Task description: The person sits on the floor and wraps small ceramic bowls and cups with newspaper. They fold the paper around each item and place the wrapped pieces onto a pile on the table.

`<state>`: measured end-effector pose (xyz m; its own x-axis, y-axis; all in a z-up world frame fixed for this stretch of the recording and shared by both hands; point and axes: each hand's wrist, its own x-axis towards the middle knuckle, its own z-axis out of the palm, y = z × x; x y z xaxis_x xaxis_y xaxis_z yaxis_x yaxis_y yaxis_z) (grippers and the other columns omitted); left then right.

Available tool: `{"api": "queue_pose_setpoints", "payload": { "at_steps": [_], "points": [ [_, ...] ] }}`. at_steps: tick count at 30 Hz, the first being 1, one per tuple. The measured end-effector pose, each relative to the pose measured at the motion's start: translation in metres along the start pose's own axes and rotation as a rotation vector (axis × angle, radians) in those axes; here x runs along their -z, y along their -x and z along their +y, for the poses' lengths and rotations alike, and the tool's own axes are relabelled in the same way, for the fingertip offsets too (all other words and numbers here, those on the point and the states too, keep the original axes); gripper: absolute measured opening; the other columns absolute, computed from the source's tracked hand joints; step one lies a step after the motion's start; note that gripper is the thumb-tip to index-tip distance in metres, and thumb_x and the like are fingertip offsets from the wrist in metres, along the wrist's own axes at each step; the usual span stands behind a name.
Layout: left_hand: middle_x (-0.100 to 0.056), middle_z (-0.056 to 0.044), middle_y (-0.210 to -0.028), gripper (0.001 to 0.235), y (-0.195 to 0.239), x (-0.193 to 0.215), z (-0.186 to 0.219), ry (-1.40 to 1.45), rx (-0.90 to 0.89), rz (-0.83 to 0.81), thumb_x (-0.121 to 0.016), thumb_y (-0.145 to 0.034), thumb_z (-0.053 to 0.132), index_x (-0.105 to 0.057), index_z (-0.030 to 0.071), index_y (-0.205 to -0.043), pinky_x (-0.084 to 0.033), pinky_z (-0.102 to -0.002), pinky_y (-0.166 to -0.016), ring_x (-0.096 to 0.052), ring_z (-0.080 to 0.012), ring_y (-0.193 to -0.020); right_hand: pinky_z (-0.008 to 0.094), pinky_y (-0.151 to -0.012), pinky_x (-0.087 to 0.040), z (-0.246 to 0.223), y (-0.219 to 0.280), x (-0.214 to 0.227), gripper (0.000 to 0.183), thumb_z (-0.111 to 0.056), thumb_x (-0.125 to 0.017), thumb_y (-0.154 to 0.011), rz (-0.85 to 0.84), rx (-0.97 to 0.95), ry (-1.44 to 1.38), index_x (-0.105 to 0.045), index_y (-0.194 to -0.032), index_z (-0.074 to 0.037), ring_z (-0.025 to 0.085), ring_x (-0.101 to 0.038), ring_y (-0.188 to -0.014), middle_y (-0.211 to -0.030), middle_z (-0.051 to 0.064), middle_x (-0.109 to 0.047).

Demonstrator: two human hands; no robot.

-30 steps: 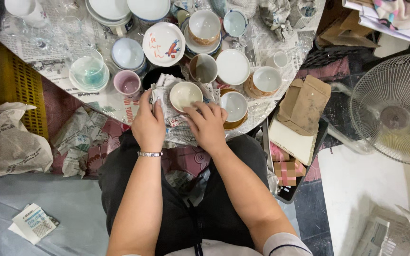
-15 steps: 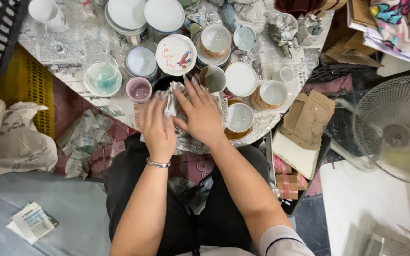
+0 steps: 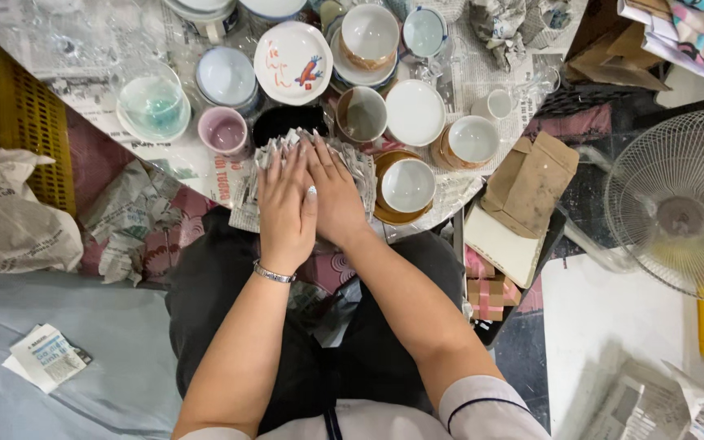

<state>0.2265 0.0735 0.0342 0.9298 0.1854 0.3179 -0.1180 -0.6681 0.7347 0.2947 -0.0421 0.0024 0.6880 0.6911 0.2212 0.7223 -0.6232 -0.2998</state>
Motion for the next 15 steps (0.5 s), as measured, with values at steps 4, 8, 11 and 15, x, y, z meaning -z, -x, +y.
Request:
{"api": "queue_pose_setpoints", "payload": {
  "at_steps": [4, 8, 11, 15],
  "points": [
    [-0.047, -0.022, -0.158, 0.054, 0.004, 0.001, 0.001, 0.012, -0.002, 0.054, -0.042, -0.113, 0.032, -0.045, -0.005, -0.151, -0.021, -0.058, -0.126, -0.033, -0.0458, -0.153, 0.049, -0.129, -0.023, -0.002, 0.001, 0.004, 0.06, -0.023, -0.055, -0.098, -0.033, -0.009, 0.001, -0.045, -0.153, -0.003, 0.039, -0.025, -0.158, -0.167, 0.022, -0.032],
    [-0.051, -0.018, -0.154, 0.048, 0.009, 0.004, 0.002, -0.002, -0.04, 0.093, -0.046, -0.109, 0.029, -0.053, 0.0, -0.147, -0.026, -0.056, -0.125, -0.039, -0.0432, -0.15, 0.057, -0.124, -0.018, -0.007, 0.005, 0.027, 0.064, -0.029, -0.061, -0.093, 0.01, -0.039, -0.026, -0.048, -0.151, -0.006, 0.038, -0.024, -0.156, -0.166, 0.021, -0.031],
    [-0.053, -0.015, -0.154, 0.045, 0.009, 0.006, 0.002, -0.02, -0.041, 0.091, -0.05, -0.107, 0.028, -0.057, 0.004, -0.145, -0.028, -0.056, -0.125, -0.041, -0.0412, -0.149, 0.058, -0.123, -0.019, -0.009, 0.008, 0.05, 0.066, -0.032, -0.067, -0.091, 0.112, -0.056, -0.071, -0.049, -0.15, -0.007, 0.037, -0.023, -0.157, -0.164, 0.019, -0.033],
    [-0.052, -0.014, -0.155, 0.047, 0.0, 0.007, 0.001, -0.168, -0.087, 0.038, -0.057, -0.104, 0.028, -0.059, 0.004, -0.144, -0.024, -0.061, -0.123, -0.038, -0.0412, -0.15, 0.055, -0.123, -0.024, -0.006, 0.011, 0.074, 0.06, -0.027, -0.074, -0.089, 0.196, -0.088, -0.076, -0.056, -0.145, -0.014, 0.034, -0.03, -0.157, -0.163, 0.012, -0.04]
  ]
}}
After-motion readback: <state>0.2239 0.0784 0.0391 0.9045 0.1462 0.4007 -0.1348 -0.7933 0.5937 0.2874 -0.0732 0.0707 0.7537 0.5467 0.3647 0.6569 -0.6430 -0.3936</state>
